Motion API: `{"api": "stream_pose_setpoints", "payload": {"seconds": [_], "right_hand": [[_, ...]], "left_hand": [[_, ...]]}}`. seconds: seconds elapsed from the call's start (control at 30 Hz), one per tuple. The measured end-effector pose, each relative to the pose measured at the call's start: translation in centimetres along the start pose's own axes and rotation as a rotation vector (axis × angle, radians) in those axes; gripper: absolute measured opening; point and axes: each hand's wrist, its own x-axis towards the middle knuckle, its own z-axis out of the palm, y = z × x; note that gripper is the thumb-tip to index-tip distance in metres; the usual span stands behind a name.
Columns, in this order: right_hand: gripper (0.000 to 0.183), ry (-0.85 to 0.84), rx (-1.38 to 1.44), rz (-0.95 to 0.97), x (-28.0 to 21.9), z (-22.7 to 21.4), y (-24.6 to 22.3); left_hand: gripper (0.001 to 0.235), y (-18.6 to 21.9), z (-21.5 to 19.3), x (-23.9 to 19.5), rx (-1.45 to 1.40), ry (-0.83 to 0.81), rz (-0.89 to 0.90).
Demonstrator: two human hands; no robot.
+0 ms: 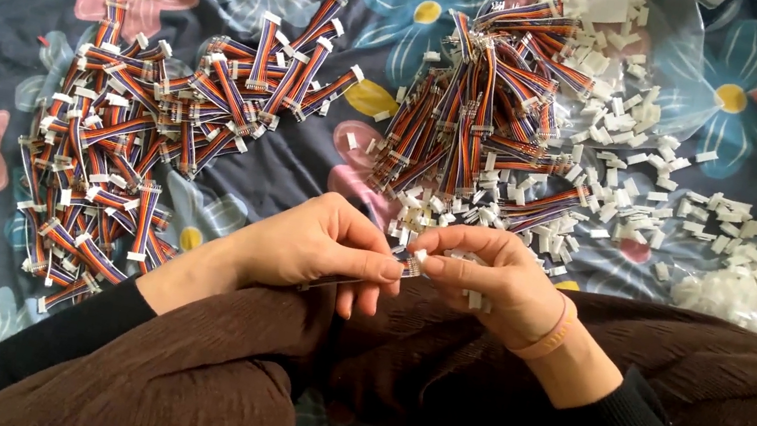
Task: Assemble ribbon cables by inserting them into plastic connectors.
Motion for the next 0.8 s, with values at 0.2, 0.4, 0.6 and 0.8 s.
{"api": "stream_pose_setpoints", "payload": {"seconds": [0.2,0.4,0.6,0.8], "right_hand": [[0.018,-0.006,-0.009,0.002,0.0,0.3,0.0],[0.019,0.024,-0.014,0.023,0.0,0.4,0.1],[0.021,0.059,-0.105,-0.017,0.2,0.4,-0.1],[0.018,0.047,-0.050,-0.008,0.3,-0.3,0.2]], "left_hand": [[0.015,-0.2,-0.1,-0.2,0.022,0.014,0.011],[0.014,-0.1,-0.1,0.0,0.085,0.044,-0.006],[0.016,-0.3,-0.5,0.7,0.021,0.059,-0.028],[0.013,0.9,-0.2,1.0,0.157,0.057,-0.056]]}}
